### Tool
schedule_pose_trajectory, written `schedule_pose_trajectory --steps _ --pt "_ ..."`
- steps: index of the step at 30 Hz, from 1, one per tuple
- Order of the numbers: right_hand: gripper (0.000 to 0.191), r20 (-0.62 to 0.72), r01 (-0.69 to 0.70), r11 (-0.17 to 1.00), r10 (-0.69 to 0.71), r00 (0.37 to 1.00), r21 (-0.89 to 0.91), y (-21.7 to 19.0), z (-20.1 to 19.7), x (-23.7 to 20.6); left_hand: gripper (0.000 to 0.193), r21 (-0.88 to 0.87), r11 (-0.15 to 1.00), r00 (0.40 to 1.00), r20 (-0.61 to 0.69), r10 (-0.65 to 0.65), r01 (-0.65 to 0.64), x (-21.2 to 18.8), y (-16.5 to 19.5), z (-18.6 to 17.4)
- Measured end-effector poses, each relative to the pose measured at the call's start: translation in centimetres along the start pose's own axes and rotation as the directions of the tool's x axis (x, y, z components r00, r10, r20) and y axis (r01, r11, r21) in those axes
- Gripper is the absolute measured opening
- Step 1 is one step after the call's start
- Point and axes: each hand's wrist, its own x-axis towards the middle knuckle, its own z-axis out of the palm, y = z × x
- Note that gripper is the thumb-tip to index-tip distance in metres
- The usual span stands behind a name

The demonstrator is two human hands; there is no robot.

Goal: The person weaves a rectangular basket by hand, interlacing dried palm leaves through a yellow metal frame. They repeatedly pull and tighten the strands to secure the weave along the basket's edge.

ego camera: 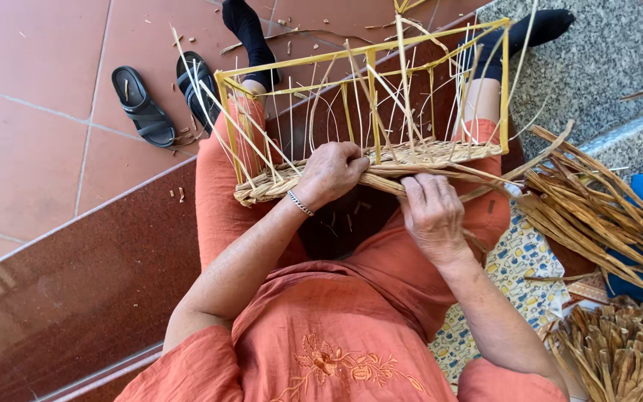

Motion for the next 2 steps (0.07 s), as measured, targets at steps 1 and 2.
schedule_pose_trajectory --steps 1,2 --pt "0.039 0.076 -0.038 0.999 0.036 0.996 0.027 0.9 1.3 -1.5 0.023 -0.006 0.999 0.999 -0.025 0.044 -0.044 -0.1 -0.3 0.1" --pt "0.036 0.15 -0.076 0.996 0.068 0.986 0.054 2.0 2.5 -3.1 0.023 -0.009 0.996 0.995 -0.052 0.087 -0.088 0.0 -0.6 0.2"
